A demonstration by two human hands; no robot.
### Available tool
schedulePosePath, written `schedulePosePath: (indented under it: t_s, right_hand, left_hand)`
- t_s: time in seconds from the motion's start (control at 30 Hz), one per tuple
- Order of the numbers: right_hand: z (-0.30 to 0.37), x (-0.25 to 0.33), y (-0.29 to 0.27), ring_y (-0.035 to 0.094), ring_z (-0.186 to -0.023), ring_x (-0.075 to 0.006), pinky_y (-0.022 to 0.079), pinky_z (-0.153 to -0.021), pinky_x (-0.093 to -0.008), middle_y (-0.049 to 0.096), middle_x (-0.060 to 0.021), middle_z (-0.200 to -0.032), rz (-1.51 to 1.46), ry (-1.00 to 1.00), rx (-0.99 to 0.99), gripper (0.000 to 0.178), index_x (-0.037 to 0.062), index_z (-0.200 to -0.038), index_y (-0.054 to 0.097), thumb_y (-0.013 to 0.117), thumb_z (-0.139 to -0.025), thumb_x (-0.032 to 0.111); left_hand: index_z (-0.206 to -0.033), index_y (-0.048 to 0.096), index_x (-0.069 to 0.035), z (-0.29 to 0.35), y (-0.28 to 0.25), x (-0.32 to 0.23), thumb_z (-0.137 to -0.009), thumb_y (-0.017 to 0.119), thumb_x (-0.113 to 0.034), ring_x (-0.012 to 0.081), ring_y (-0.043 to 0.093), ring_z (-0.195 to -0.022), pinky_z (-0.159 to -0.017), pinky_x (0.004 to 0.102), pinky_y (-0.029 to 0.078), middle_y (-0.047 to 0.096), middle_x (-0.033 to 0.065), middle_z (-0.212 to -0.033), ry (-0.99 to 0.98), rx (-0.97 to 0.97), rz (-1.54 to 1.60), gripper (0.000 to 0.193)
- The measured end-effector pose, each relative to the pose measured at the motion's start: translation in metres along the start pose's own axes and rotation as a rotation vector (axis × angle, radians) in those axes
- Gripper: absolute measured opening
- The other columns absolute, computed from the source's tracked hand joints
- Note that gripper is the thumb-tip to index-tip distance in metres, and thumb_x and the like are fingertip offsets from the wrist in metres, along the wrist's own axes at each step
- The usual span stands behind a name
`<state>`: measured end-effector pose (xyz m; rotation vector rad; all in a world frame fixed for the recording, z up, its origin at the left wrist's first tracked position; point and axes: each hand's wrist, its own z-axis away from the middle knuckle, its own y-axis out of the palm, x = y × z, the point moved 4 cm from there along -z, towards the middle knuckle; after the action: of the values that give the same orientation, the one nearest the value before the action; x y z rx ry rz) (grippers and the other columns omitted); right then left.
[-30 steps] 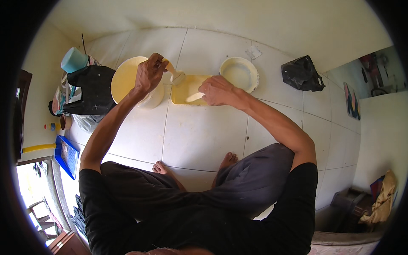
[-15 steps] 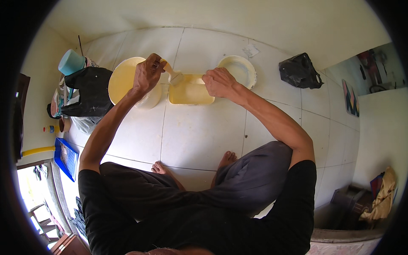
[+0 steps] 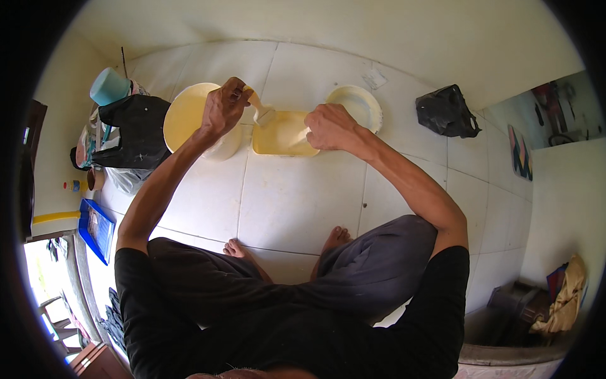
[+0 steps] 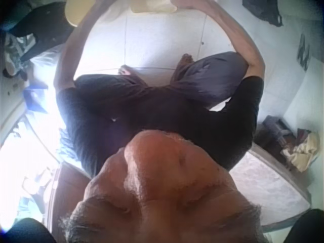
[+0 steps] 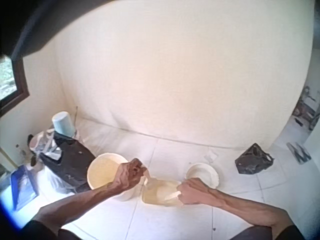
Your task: The person sits on the floor and mixes paint in a bucket using a wooden stick and a paint brush, then transfers some of the paint into a smaller plastic container.
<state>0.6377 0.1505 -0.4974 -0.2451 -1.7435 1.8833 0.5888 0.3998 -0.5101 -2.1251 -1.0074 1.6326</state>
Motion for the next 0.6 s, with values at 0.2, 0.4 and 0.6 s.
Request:
schedulePosePath:
  t_s: [0.2,0.4,0.6]
  right_hand:
    - [-0.013,0.003,0.035,0.062,-0.065,-0.041,0.051,-0.062,-0.0483,0.065,-0.0214,-0.072,-0.078,-0.065,-0.225,0.023,-0.0019,-0.07,0.06,0.066,-0.082,0.016]
    - [-0.008,0.015,0.046,0.062,-0.065,-0.0413,0.051,-0.062,-0.0485,0.064,-0.0209,-0.072,-0.123,-0.178,-0.158,0.023,-0.0015,-0.073,0.061,0.068,-0.083,0.017]
    - [0.0,0.009,-0.008,0.057,-0.062,-0.0419,0.046,-0.06,-0.0491,0.058,-0.0235,-0.066,-0.033,-0.042,0.107,0.015,-0.003,-0.066,0.06,0.065,-0.072,0.009]
  left_hand:
    - [-0.096,0.061,0.0,-0.002,-0.002,-0.003,-0.094,0.069,-0.021,0.0336,0.07,-0.07,-0.064,0.0395,0.054,0.071,0.0186,-0.08,0.019,-0.026,-0.003,0.023]
    - [-0.096,0.061,0.0,-0.001,-0.004,0.001,-0.094,0.069,-0.021,0.0346,0.069,-0.067,-0.062,0.04,0.053,0.071,0.0189,-0.079,0.022,-0.024,-0.018,0.023]
    - [-0.096,0.061,-0.001,0.001,-0.002,0.004,-0.093,0.07,-0.02,0.0342,0.068,-0.065,-0.06,0.0394,0.052,0.069,0.0191,-0.076,0.029,-0.017,-0.011,0.022]
